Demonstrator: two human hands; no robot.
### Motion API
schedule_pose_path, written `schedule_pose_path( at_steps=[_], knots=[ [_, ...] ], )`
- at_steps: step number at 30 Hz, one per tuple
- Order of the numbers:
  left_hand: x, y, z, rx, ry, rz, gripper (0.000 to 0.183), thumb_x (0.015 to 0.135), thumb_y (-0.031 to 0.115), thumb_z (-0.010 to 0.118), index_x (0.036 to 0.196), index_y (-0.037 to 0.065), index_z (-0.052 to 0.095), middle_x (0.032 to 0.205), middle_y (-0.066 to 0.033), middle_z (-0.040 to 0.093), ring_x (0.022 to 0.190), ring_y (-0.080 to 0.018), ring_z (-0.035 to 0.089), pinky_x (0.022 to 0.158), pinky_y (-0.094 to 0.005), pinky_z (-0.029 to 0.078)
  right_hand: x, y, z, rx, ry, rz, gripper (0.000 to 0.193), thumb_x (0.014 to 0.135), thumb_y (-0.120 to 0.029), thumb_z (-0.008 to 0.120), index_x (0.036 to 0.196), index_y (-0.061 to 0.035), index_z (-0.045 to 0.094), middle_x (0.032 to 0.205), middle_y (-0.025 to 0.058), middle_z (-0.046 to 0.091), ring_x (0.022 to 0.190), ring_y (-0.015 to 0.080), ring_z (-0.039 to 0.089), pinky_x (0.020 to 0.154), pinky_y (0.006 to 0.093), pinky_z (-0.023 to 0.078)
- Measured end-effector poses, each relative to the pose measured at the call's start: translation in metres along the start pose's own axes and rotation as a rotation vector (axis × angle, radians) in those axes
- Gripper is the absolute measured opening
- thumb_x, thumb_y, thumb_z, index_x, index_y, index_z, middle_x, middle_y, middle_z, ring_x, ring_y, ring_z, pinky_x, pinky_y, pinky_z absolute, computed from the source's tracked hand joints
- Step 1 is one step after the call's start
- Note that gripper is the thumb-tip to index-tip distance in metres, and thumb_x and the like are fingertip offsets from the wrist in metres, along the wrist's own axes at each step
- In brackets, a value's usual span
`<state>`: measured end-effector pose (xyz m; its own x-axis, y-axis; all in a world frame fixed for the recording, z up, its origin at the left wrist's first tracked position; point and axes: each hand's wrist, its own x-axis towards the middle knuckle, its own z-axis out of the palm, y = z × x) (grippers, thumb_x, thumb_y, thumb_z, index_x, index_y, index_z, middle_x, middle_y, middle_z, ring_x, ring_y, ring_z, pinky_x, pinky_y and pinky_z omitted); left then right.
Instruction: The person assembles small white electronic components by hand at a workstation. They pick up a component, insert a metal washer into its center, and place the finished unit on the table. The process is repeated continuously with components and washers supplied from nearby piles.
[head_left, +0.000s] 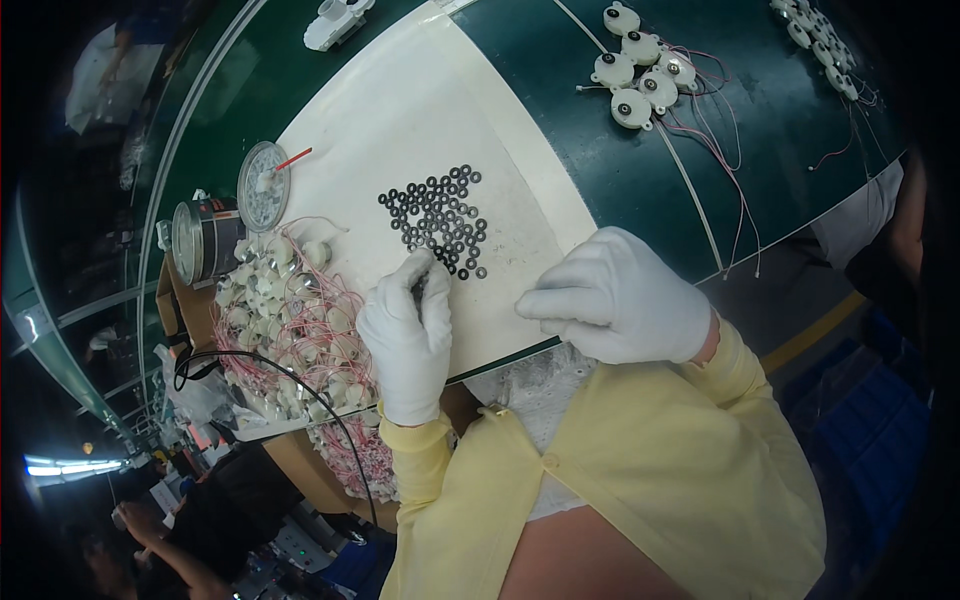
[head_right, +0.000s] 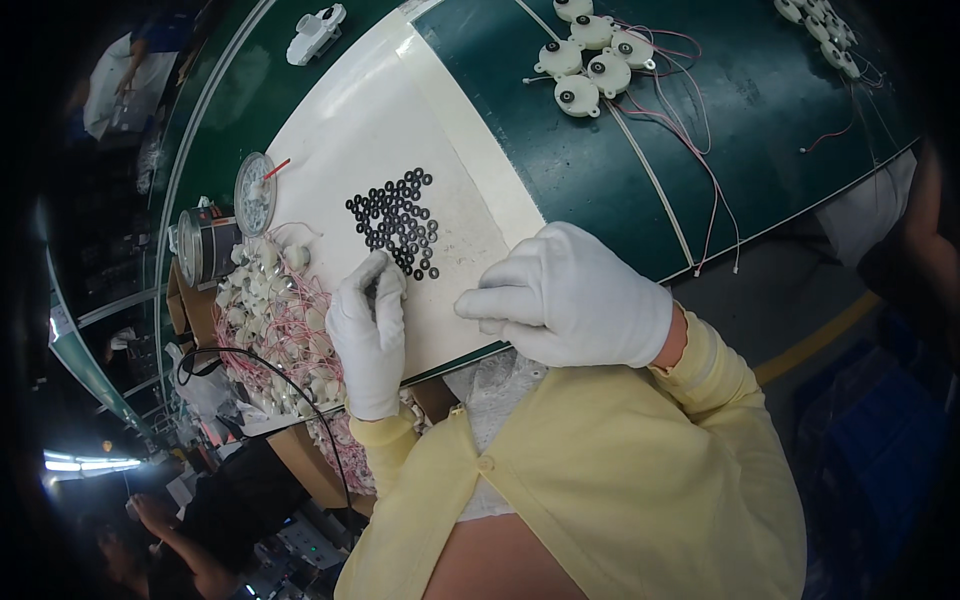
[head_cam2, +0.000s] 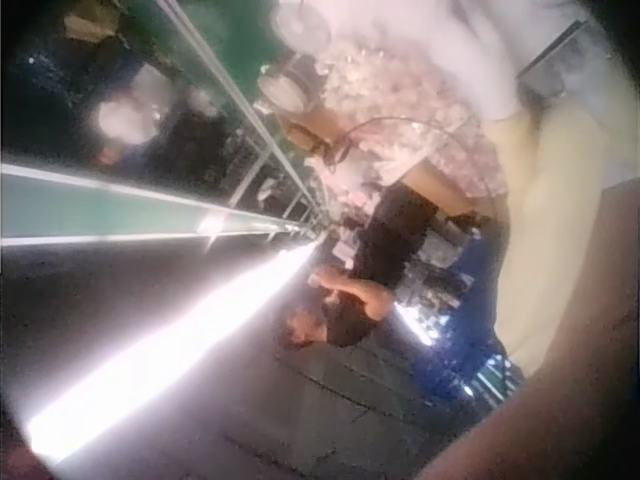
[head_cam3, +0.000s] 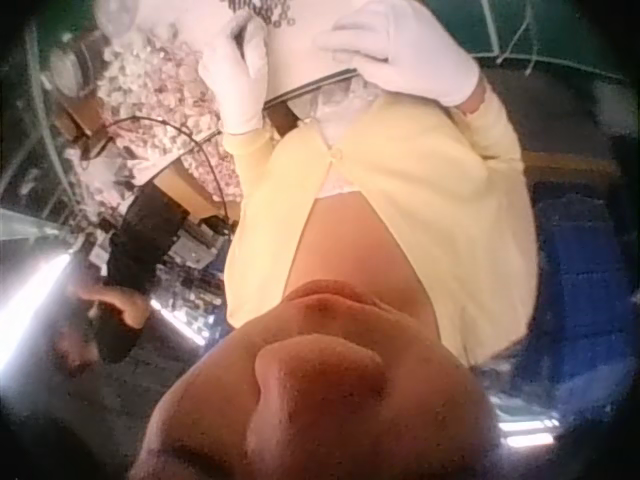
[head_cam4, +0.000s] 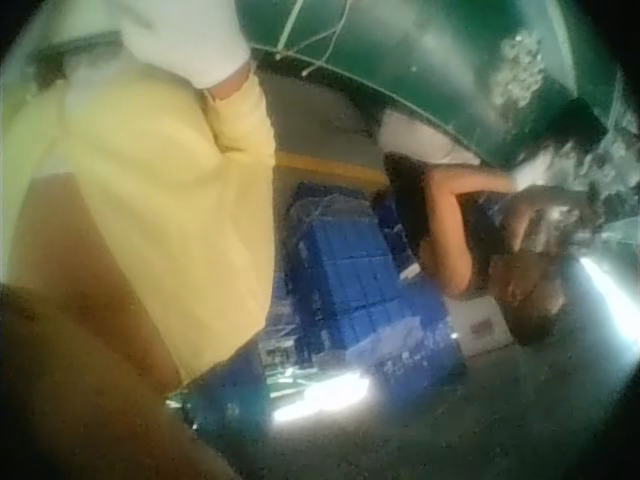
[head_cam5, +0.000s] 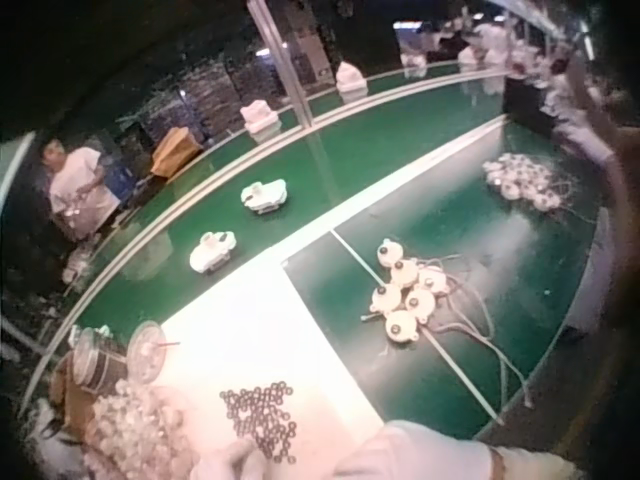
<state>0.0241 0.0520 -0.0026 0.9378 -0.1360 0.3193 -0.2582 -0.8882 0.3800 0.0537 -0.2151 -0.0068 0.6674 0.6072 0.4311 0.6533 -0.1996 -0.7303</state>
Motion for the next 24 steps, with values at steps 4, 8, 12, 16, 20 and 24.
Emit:
schedule_pose_path(
  at_steps=[4,8,12,16,20,24],
  knots=[
    [0.007,0.001,0.0,0.122,0.036,0.097,0.029,0.089,0.009,0.078,0.116,0.009,0.068,0.092,-0.0052,0.068,0.08,-0.0284,0.062,0.073,-0.0431,0.049,-0.002,0.0,0.002,0.005,0.021,-0.004,0.022,0.083,-0.014,0.073,0.104,-0.0102,0.072,0.083,0.006,0.069,0.071,0.029,0.066,0.065,0.0407,0.05],
    [0.011,-0.003,-0.003,0.148,-0.007,0.148,0.03,0.088,0.012,0.08,0.115,0.012,0.067,0.09,-0.0023,0.067,0.077,-0.026,0.061,0.071,-0.042,0.046,-0.001,0.001,0.003,0.019,0.024,-0.003,0.022,0.083,-0.015,0.073,0.104,-0.0102,0.072,0.083,0.0059,0.069,0.07,0.0293,0.066,0.064,0.0407,0.05],
    [0.015,0.003,-0.009,0.263,-0.048,0.228,0.033,0.086,0.015,0.081,0.116,0.014,0.065,0.088,0.0004,0.066,0.075,-0.0241,0.06,0.069,-0.0405,0.044,-0.002,0.001,0.003,-0.004,0.035,-0.015,0.022,0.083,-0.015,0.073,0.104,-0.01,0.073,0.083,0.0058,0.07,0.071,0.0294,0.066,0.064,0.0409,0.05],
    [0.02,0.009,-0.02,0.297,-0.134,0.252,0.03,0.086,0.012,0.081,0.112,0.011,0.066,0.089,-0.0008,0.071,0.075,-0.0251,0.063,0.068,-0.0405,0.048,-0.003,0.002,0.004,0.004,0.034,-0.014,0.022,0.084,-0.015,0.073,0.105,-0.0101,0.073,0.084,0.0059,0.07,0.071,0.0294,0.066,0.065,0.0412,0.05],
    [0.015,0.016,-0.038,0.355,-0.278,0.241,0.025,0.086,0.012,0.081,0.106,0.008,0.066,0.086,-0.0036,0.074,0.073,-0.0278,0.065,0.065,-0.0422,0.051,-0.003,0.003,0.004,0.01,0.016,-0.01,0.022,0.084,-0.015,0.073,0.105,-0.0103,0.073,0.084,0.0063,0.07,0.072,0.0293,0.066,0.065,0.0412,0.05],
    [0.015,0.024,-0.041,0.373,-0.34,0.174,0.022,0.088,0.015,0.08,0.103,0.007,0.066,0.083,-0.007,0.074,0.069,-0.0304,0.068,0.062,-0.0432,0.053,-0.003,0.004,0.005,0.011,0.018,-0.012,0.023,0.083,-0.015,0.074,0.105,-0.0102,0.073,0.084,0.0064,0.07,0.072,0.0295,0.066,0.065,0.0412,0.05]
  ],
)
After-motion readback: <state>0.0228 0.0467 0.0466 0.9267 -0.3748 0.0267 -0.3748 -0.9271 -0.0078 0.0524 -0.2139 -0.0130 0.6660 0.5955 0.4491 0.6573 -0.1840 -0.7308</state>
